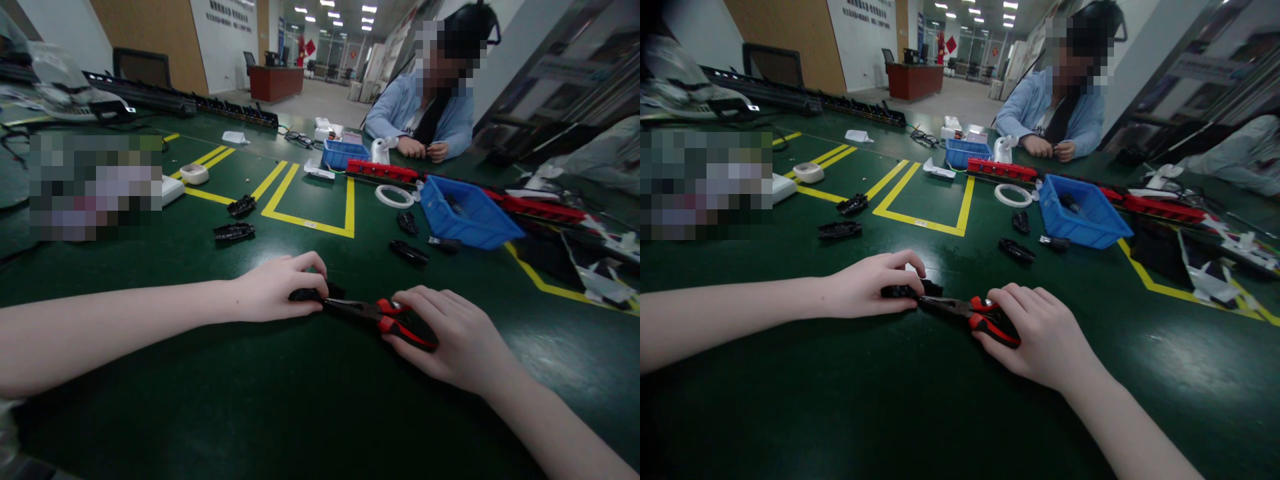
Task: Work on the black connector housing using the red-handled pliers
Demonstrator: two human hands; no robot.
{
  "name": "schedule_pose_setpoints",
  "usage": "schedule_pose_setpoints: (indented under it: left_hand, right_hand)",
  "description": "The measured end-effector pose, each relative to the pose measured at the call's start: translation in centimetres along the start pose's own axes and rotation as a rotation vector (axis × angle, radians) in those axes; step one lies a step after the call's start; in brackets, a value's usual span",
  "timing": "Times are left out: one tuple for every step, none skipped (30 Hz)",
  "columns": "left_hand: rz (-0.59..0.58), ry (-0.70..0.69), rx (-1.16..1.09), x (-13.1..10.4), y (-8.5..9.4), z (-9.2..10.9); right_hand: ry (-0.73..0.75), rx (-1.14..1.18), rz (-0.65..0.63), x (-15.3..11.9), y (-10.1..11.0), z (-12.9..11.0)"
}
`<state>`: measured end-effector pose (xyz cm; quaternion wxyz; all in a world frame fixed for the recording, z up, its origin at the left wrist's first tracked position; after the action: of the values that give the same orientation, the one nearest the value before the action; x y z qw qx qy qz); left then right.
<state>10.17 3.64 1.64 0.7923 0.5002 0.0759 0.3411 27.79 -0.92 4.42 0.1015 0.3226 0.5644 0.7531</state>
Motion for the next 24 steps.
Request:
schedule_pose_setpoints:
  left_hand:
    - [0.006, -0.002, -0.008, -0.02, 0.05, 0.02]
    - [0.008, -0.007, -0.017, -0.04, 0.08, 0.06]
    - [0.01, -0.014, -0.026, -0.05, 0.13, 0.1]
    - [0.012, -0.021, -0.035, -0.06, 0.18, 0.13]
    - [0.015, -0.028, -0.041, -0.06, 0.25, 0.15]
    - [0.018, -0.032, -0.045, -0.05, 0.31, 0.14]
    - [0.019, -0.036, -0.045, -0.03, 0.35, 0.13]
    - [0.017, -0.039, -0.043, -0.02, 0.35, 0.12]
    - [0.01, -0.043, -0.039, 0.0, 0.31, 0.12]
    - [0.004, -0.047, -0.035, 0.01, 0.28, 0.12]
    - [0.0, -0.05, -0.031, 0.02, 0.26, 0.12]
    - [0.001, -0.051, -0.028, 0.03, 0.27, 0.1]
    - [0.004, -0.052, -0.026, 0.03, 0.3, 0.08]
    - [0.007, -0.052, -0.024, 0.03, 0.33, 0.06]
    - [0.008, -0.054, -0.022, 0.02, 0.35, 0.06]
    - [0.006, -0.057, -0.019, 0.01, 0.32, 0.06]
    - [0.001, -0.061, -0.016, 0.01, 0.27, 0.07]
    - [-0.002, -0.065, -0.014, 0.0, 0.23, 0.09]
    - [0.001, -0.064, -0.011, 0.0, 0.25, 0.08]
    - [0.005, -0.06, -0.009, 0.01, 0.28, 0.05]
    - [0.007, -0.058, -0.008, 0.01, 0.29, 0.03]
    - [0.006, -0.057, -0.007, 0.02, 0.28, 0.02]
    - [0.004, -0.057, -0.006, 0.03, 0.26, 0.01]
    - [-0.001, -0.058, -0.006, 0.04, 0.22, 0.0]
  right_hand:
    - [-0.002, 0.002, 0.0, 0.0, -0.02, 0.03]
    - [-0.004, 0.003, -0.001, -0.01, -0.06, 0.05]
    - [-0.007, 0.005, 0.002, -0.02, -0.07, 0.08]
    - [-0.01, 0.009, 0.005, -0.05, -0.09, 0.11]
    - [-0.015, 0.016, 0.008, -0.08, -0.11, 0.16]
    - [-0.022, 0.027, 0.009, -0.14, -0.14, 0.23]
    - [-0.029, 0.039, 0.011, -0.19, -0.16, 0.29]
    - [-0.037, 0.051, 0.013, -0.26, -0.16, 0.37]
    - [-0.043, 0.062, 0.015, -0.32, -0.13, 0.43]
    - [-0.047, 0.069, 0.018, -0.38, -0.09, 0.49]
    - [-0.052, 0.071, 0.021, -0.44, -0.04, 0.54]
    - [-0.055, 0.069, 0.021, -0.49, 0.01, 0.58]
    - [-0.058, 0.063, 0.021, -0.53, 0.06, 0.62]
    - [-0.063, 0.058, 0.022, -0.56, 0.11, 0.67]
    - [-0.068, 0.055, 0.022, -0.59, 0.14, 0.72]
    - [-0.072, 0.057, 0.023, -0.6, 0.17, 0.75]
    - [-0.073, 0.061, 0.027, -0.6, 0.21, 0.74]
    - [-0.072, 0.066, 0.032, -0.59, 0.25, 0.71]
    - [-0.069, 0.07, 0.037, -0.57, 0.29, 0.66]
    - [-0.064, 0.07, 0.041, -0.55, 0.3, 0.58]
    - [-0.059, 0.066, 0.045, -0.53, 0.32, 0.5]
    - [-0.055, 0.058, 0.05, -0.51, 0.33, 0.43]
    - [-0.05, 0.051, 0.053, -0.48, 0.32, 0.34]
    - [-0.044, 0.042, 0.056, -0.46, 0.32, 0.26]
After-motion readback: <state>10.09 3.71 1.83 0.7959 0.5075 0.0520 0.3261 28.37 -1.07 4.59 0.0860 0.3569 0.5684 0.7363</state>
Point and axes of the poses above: each hand's wrist, its own x-axis towards the middle knuckle, its own y-axis out of the back of the hand, z = x × y, the point moved 9 cm from there along x, towards the middle knuckle, and after that the axes turned 5 degrees about y, right-handed, at the moved point
